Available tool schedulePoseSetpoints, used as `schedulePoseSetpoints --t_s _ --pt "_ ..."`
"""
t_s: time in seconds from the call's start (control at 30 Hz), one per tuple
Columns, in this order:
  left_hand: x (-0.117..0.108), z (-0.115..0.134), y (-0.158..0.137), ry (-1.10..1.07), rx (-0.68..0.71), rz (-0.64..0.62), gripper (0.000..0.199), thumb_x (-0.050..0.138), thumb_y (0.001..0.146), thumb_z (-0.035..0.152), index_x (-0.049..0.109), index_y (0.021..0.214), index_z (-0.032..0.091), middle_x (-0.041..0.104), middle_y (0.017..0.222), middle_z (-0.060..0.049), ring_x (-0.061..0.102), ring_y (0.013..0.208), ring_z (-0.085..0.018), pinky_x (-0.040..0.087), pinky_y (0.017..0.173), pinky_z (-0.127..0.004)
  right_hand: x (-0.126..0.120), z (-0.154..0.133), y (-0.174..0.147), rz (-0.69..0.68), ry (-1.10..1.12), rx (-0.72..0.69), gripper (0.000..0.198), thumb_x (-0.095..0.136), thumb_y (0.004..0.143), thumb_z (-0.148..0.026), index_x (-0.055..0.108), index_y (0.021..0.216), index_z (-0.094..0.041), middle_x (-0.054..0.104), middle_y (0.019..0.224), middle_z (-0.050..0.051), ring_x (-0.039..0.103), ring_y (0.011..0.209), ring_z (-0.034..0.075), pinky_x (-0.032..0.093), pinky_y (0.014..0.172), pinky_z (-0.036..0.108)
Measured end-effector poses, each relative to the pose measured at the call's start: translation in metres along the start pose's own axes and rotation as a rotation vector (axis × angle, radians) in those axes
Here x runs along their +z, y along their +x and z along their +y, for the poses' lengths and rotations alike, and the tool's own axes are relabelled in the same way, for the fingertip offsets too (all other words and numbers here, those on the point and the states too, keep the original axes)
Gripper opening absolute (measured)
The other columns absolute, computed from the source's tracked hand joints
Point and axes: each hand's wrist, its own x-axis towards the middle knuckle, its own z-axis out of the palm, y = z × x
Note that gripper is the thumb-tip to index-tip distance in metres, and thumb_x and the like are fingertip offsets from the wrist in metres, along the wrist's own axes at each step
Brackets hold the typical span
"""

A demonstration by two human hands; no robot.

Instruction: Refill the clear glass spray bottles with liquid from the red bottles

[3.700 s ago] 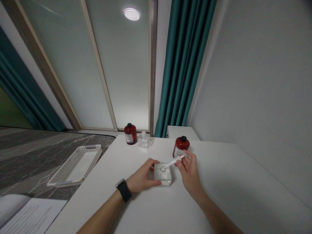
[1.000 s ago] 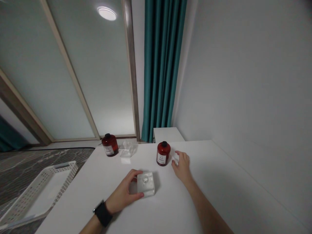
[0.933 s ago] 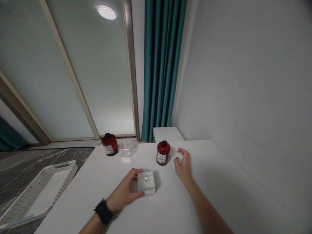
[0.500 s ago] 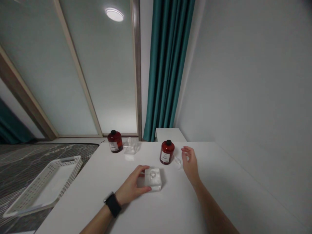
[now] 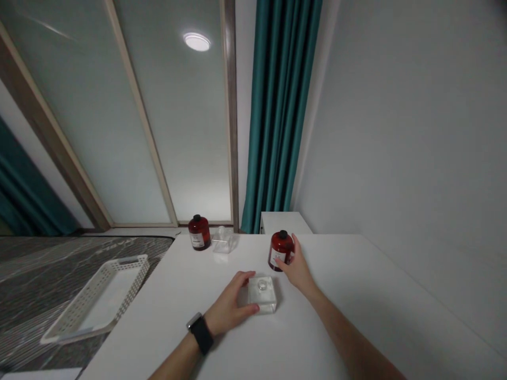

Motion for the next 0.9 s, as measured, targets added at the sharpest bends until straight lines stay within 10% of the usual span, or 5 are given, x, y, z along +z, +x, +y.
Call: schedulePoseSetpoints --t_s 0.17,0.4,0.9 --pt "-0.010 -0.005 -0.001 0.054 0.030 0.136 0.049 0.054 0.094 0.029 0.042 0.141 0.022 0.052 0.136 -0.015 0.051 0.127 -0.030 0.040 0.109 -0.053 0.006 -0.037 0.019 -0.032 0.016 -0.003 0.098 0.072 0.072 -0.027 0.017 0.152 -0.023 0.053 0.140 0.017 0.068 0.097 0.024 0.058 0.082 0.043" --pt "-0.044 -0.008 -0.003 0.109 0.119 0.332 0.057 0.055 0.095 0.038 0.034 0.146 0.025 0.042 0.145 -0.014 0.043 0.133 -0.031 0.037 0.110 -0.054 0.050 -0.103 0.008 -0.405 -0.074 -0.269 0.098 0.073 0.073 -0.018 0.019 0.154 -0.030 0.036 0.155 0.012 0.043 0.138 0.027 0.044 0.106 0.044" --pt "-0.055 -0.002 -0.004 -0.010 0.062 0.409 0.065 0.055 0.093 0.048 0.032 0.143 0.016 0.044 0.146 -0.017 0.041 0.137 -0.033 0.027 0.117 -0.053 0.085 -0.115 -0.019 -0.783 -0.315 -0.338 0.081 0.049 0.087 -0.007 0.012 0.157 -0.025 0.046 0.146 0.016 0.051 0.130 0.027 0.041 0.109 0.048"
